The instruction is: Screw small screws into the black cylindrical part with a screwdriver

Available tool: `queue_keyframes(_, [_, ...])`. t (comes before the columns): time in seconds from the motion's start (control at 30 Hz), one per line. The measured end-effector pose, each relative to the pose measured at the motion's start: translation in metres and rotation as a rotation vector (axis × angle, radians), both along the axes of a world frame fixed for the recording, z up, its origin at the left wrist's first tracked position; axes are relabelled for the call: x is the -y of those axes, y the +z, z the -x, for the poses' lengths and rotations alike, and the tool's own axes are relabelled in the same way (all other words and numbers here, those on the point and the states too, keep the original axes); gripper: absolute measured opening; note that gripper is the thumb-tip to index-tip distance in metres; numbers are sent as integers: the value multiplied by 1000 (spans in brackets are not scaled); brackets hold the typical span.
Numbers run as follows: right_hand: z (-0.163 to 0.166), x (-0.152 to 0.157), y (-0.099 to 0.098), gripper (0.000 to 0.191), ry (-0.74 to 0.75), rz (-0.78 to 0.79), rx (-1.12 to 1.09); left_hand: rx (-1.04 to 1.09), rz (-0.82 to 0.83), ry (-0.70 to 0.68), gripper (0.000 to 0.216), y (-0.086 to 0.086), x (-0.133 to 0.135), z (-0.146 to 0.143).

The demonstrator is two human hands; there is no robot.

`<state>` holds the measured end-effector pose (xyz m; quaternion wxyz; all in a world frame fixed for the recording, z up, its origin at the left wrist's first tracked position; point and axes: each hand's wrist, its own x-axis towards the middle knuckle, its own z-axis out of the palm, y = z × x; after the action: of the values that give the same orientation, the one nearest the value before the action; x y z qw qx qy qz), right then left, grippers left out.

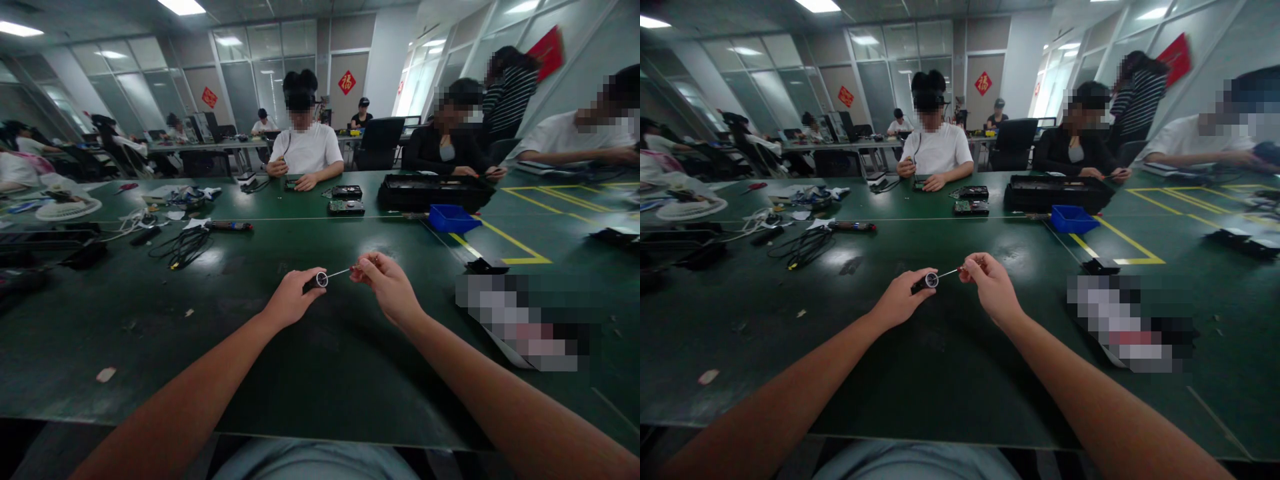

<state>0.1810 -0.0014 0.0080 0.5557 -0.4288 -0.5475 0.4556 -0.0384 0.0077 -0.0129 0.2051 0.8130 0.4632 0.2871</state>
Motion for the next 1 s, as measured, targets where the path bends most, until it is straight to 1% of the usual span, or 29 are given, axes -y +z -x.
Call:
queue_keyframes(0.13, [2,-5,-5,23,-49,180,-233,10,-19,-64,39,0,1,-1])
queue_keyframes(0.2, [0,-7,-7,22,-33,273,-272,8,-33,-89,38,0,1,-1])
queue_keyframes(0.23, [0,-8,-8,23,-26,289,-262,2,-33,-95,37,0,0,-1])
queue_keyframes(0.3, [-2,-10,-10,23,-33,261,-221,-10,-20,-97,37,-1,0,0])
queue_keyframes(0.43, [-2,-8,-10,25,-109,119,-141,-19,6,-85,39,-1,0,0])
queue_keyframes(0.57, [0,-6,-11,28,-140,7,0,-19,-8,-76,41,-2,0,0])
queue_keyframes(0.67, [1,-4,-10,29,-135,-17,53,-29,-1,-86,42,-2,0,1])
queue_keyframes(0.77, [0,0,-5,29,-132,-47,114,-37,2,-76,43,-2,-1,1])
queue_keyframes(0.83, [-2,3,1,30,-136,-74,215,-37,4,-57,43,-2,-1,2])
queue_keyframes(0.93, [-4,8,8,35,-208,-79,411,-36,6,-29,43,-2,-1,2])
queue_keyframes(1.0, [-6,9,10,31,-191,-113,454,-42,1,-24,43,-3,-2,3])
